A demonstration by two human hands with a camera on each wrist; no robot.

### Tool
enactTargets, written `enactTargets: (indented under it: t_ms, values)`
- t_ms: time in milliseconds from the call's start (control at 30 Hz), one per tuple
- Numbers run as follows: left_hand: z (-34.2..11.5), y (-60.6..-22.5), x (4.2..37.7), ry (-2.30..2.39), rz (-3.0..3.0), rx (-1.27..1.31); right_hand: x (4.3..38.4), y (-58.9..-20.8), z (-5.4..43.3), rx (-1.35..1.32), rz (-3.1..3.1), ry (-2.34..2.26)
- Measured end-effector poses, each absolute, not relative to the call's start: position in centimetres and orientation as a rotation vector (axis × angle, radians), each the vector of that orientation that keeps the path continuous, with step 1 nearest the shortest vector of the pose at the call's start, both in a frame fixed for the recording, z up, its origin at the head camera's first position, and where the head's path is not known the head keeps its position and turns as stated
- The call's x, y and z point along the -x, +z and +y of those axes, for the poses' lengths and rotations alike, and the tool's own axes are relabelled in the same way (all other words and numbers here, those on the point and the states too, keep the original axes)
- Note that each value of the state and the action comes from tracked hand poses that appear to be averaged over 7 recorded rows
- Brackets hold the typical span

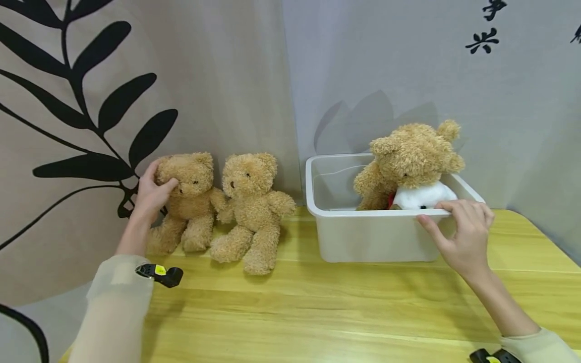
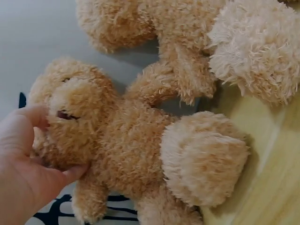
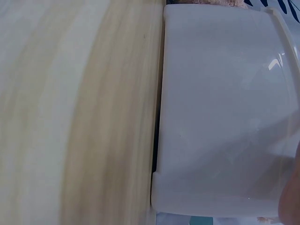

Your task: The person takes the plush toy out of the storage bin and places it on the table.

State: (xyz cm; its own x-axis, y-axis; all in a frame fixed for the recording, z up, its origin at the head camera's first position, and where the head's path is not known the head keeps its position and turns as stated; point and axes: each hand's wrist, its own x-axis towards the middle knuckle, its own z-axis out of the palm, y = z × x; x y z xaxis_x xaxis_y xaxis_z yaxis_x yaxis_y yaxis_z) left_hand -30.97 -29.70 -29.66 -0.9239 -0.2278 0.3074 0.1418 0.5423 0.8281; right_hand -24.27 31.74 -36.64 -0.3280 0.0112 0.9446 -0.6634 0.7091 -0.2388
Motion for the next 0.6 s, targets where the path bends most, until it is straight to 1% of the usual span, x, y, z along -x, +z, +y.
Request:
enactTargets:
  t_ms: [100,300,600]
  values:
    - [-29.5,-30.3,31.8,-1.357,-2.478,-0.031,24.5,-36.8,31.8,-0.512,-1.790,0.740]
    - [-28.9,-31.2,33.2,-1.367,-2.462,-0.041,24.3,-36.6,31.5,-0.503,-1.778,0.739]
    - [-27.7,-30.3,33.8,-1.317,-2.471,-0.165,24.2,-36.4,31.4,-0.500,-1.765,0.735]
